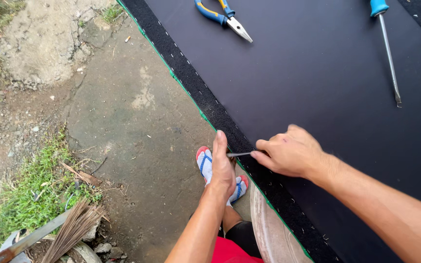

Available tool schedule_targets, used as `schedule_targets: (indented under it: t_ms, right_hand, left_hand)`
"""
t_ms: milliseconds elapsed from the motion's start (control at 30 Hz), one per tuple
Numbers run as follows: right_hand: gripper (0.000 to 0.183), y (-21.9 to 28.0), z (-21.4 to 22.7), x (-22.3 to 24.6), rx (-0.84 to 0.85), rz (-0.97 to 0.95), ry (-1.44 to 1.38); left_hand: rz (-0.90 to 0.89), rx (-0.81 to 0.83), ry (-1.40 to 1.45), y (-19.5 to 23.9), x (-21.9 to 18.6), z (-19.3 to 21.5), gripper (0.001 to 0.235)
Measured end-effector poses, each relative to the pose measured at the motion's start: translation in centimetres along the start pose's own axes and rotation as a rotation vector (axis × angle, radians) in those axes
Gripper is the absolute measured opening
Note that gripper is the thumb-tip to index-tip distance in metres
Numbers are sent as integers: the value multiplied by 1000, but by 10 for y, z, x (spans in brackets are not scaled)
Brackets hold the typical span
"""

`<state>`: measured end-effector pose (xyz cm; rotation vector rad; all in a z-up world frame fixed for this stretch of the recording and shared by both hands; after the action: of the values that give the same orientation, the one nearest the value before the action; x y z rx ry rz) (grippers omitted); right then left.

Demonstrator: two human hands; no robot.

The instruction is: The person uses a flathead screwdriver to pry up and remove staples from the black fabric border of a large board. They work along the edge, lifting each staple and pulling it out by hand.

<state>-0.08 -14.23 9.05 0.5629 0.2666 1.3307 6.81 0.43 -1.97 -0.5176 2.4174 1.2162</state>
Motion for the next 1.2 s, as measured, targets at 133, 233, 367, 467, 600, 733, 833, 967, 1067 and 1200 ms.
schedule_targets:
  t_ms: [133,233,367,467,600,733,833,967,1067,1200]
  right_hand:
    - [41,0,6,7,123,-314,-408]
    - [40,13,2,1,121,-419,-574]
    - [54,34,-30,20,-153,-370,-788]
    - [55,41,-55,48,-380,-435,-974]
    - [54,56,-62,88,-335,-704,-1172]
    - [56,66,-45,113,-161,-921,-1215]
    - [54,61,-32,125,-219,-1011,-1216]
    - [52,53,-24,130,-196,-1095,-1191]
    - [51,49,-14,136,-140,-1154,-1208]
    - [50,42,-6,139,-171,-1184,-1140]
  left_hand:
    - [101,-15,45,-12,-10,6,83]
    - [64,9,16,-10,-5,1,85]
    - [-112,-128,-174,0,16,-14,81]
    - [-128,-112,-183,-4,19,-18,79]
    - [-42,25,-157,-3,10,-13,84]
    - [197,48,-173,0,-3,-12,95]
    - [355,120,-230,-3,-16,-8,99]
    - [454,223,-264,-12,-19,0,93]
    - [514,241,-282,-13,-24,7,91]
    - [574,303,-321,-16,-29,10,92]
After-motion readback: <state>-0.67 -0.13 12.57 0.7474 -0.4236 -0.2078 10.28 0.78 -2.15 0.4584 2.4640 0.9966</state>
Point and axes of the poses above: each hand's wrist, its own y-axis away from the middle knuckle, its own z-axis out of the back of the hand, x = y × z, the point moved 1 cm from there along -y, towards the middle knuckle, and after that the axes turned 7 degrees about y, right-handed, at the moved point
